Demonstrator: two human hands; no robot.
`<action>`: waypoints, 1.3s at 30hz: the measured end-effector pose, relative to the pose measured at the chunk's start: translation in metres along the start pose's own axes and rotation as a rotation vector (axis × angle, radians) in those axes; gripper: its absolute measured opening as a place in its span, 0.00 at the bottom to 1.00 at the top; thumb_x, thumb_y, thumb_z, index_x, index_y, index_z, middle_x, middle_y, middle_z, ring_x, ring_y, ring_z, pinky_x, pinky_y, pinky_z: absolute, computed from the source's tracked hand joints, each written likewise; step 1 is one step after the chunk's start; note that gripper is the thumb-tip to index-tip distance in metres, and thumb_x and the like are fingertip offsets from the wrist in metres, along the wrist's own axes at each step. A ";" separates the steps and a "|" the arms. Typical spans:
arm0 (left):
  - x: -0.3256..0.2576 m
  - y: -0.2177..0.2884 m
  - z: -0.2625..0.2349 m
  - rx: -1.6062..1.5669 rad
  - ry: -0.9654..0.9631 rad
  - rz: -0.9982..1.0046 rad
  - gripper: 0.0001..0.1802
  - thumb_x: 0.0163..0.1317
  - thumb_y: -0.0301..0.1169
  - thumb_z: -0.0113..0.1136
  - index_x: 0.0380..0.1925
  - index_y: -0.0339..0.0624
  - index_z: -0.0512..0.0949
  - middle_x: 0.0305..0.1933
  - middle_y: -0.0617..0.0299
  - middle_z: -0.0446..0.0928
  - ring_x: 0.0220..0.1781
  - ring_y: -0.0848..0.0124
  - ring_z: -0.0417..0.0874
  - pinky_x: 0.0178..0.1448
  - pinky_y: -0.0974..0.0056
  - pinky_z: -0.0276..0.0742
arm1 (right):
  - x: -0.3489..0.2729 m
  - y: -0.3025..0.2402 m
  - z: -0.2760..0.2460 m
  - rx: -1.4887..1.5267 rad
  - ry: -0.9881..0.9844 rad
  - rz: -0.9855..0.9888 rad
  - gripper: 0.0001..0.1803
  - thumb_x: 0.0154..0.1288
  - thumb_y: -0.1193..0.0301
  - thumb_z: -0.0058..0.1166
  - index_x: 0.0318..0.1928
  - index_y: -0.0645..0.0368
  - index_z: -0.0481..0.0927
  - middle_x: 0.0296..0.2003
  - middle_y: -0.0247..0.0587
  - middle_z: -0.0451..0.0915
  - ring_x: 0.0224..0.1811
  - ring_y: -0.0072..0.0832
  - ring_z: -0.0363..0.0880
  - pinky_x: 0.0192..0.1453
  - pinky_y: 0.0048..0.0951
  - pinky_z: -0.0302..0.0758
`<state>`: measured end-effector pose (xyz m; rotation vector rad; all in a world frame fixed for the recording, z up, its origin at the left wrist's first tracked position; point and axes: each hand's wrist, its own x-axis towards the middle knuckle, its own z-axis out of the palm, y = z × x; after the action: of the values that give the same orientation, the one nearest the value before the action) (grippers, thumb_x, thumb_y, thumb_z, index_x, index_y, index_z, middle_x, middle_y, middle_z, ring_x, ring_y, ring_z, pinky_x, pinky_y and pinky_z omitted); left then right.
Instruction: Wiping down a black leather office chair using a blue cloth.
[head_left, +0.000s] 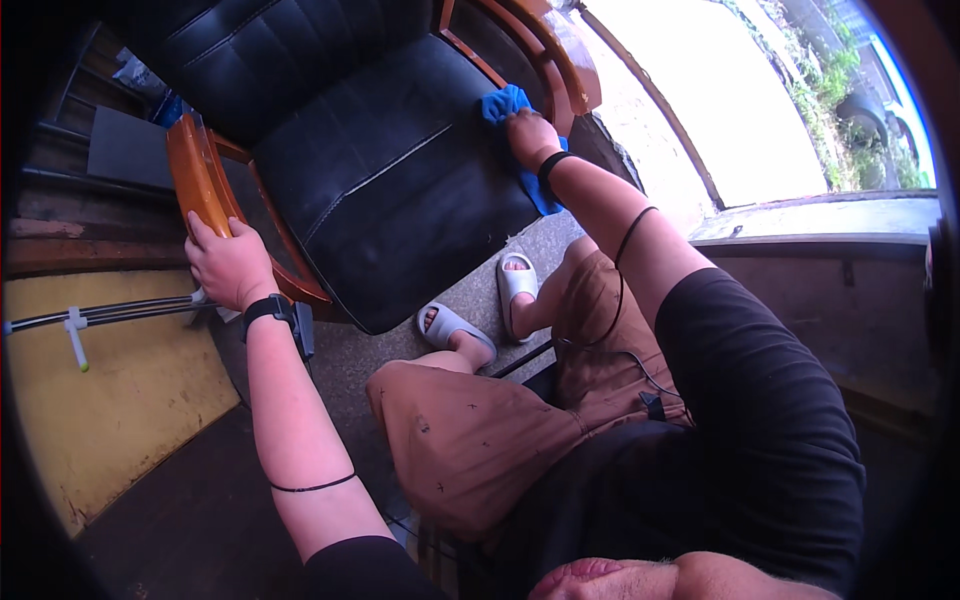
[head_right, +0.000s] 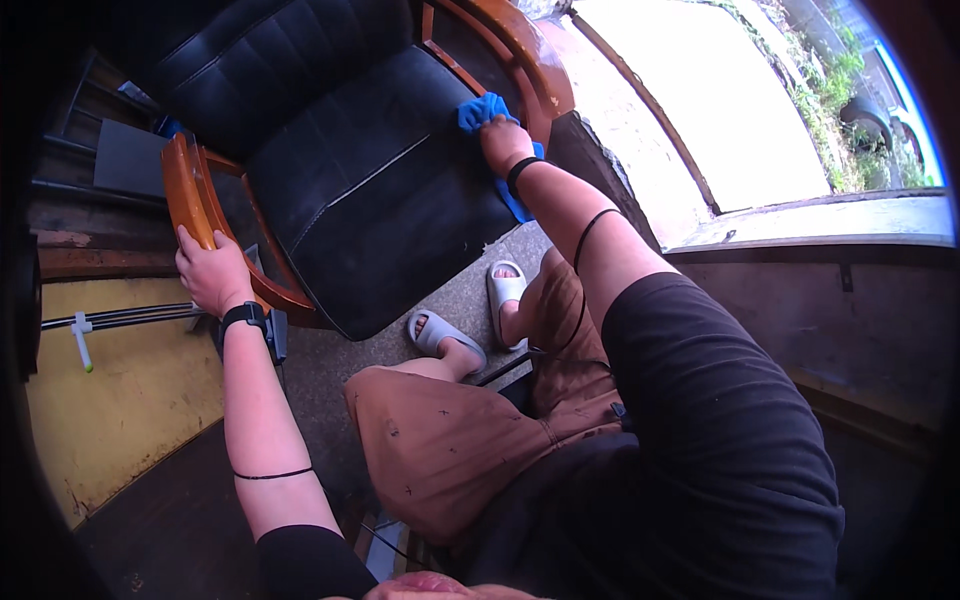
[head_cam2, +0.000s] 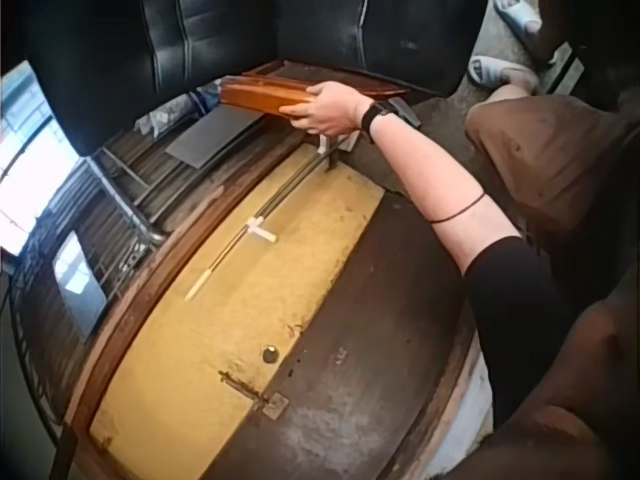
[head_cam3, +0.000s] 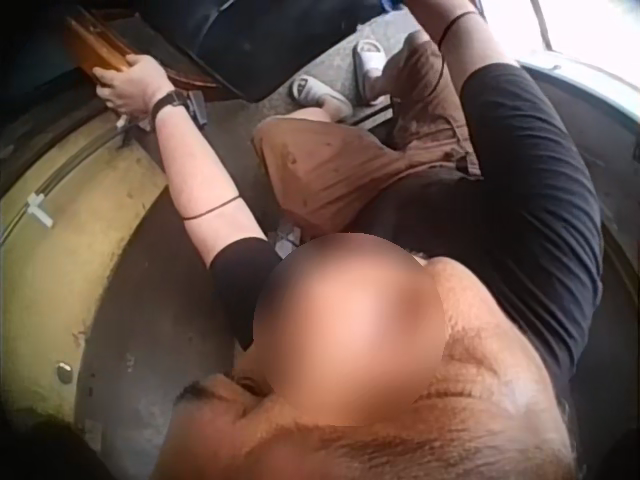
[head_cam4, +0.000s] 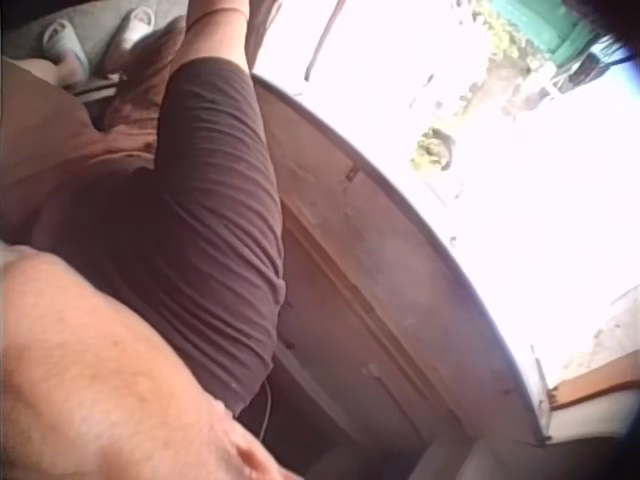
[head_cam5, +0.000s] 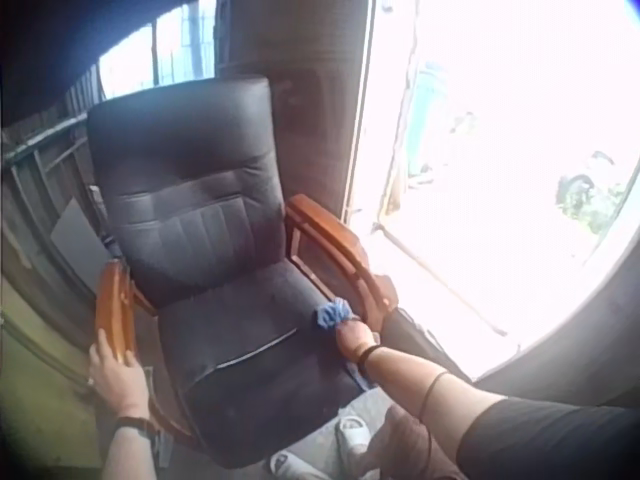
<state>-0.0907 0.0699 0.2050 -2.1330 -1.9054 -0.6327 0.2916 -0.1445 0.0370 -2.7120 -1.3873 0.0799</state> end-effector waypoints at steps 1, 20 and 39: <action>0.001 -0.001 0.000 0.000 0.000 -0.004 0.31 0.68 0.46 0.59 0.71 0.54 0.70 0.68 0.54 0.75 0.65 0.50 0.79 0.64 0.49 0.78 | 0.000 -0.002 0.000 0.012 0.008 0.018 0.13 0.71 0.75 0.46 0.47 0.63 0.83 0.52 0.59 0.81 0.56 0.51 0.82 0.60 0.44 0.80; 0.002 0.008 0.003 -0.022 0.006 -0.004 0.31 0.69 0.45 0.58 0.71 0.55 0.70 0.68 0.53 0.74 0.64 0.51 0.79 0.65 0.50 0.78 | -0.003 0.030 -0.018 0.210 0.042 -0.134 0.15 0.63 0.76 0.52 0.49 0.57 0.85 0.50 0.54 0.80 0.55 0.51 0.81 0.60 0.45 0.79; 0.002 -0.014 0.003 0.022 -0.019 -0.025 0.32 0.70 0.46 0.57 0.72 0.57 0.68 0.70 0.55 0.73 0.67 0.51 0.78 0.65 0.47 0.78 | -0.036 -0.026 -0.012 0.202 -0.327 -0.057 0.11 0.58 0.72 0.54 0.37 0.62 0.87 0.42 0.56 0.85 0.45 0.51 0.86 0.52 0.45 0.82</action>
<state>-0.1035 0.0746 0.2016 -2.1128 -1.9424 -0.5956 0.2509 -0.1596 0.0523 -2.5709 -1.4401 0.6475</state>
